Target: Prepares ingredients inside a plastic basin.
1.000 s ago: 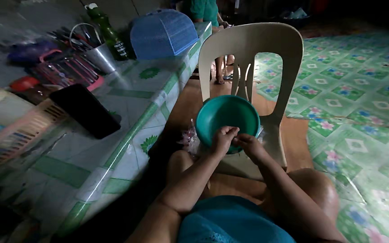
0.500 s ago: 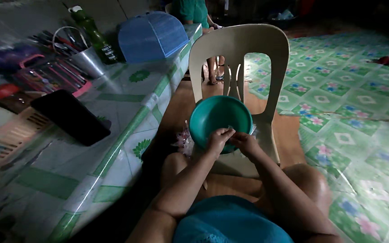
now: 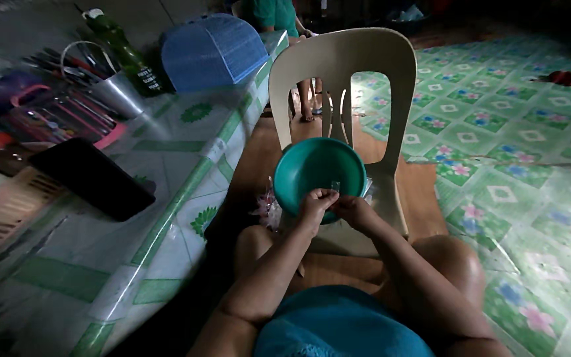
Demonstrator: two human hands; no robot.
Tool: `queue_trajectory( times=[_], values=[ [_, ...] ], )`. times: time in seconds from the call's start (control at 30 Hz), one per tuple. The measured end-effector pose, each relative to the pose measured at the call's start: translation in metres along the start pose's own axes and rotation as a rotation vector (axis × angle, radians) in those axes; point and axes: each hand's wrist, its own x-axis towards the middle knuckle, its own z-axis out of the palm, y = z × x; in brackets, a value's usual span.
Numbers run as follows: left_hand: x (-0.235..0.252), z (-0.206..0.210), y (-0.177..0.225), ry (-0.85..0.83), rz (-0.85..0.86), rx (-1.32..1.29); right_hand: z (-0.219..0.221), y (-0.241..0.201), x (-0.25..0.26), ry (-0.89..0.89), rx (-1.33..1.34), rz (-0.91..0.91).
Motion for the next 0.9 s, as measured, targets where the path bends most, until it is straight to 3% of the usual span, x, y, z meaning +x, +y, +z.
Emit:
queue_trajectory(
  times=[0.1,0.27,0.4,0.73,0.9],
  values=[
    [0.001,-0.002,-0.002,0.002,0.023,0.020,-0.005,0.000,-0.003,-0.012,-0.080,-0.044],
    [0.002,-0.007,0.003,0.031,0.099,0.289,-0.025,-0.001,-0.011,0.333,-0.117,-0.223],
    [-0.004,-0.002,0.011,0.045,0.158,0.565,-0.029,0.003,-0.016,0.438,-0.172,-0.412],
    [-0.006,0.006,0.009,0.069,0.252,0.590,-0.030,0.004,-0.018,0.458,-0.343,-0.444],
    [-0.006,0.006,0.007,0.062,0.242,0.574,-0.027,0.008,-0.016,0.676,-0.278,-0.527]
  ],
)
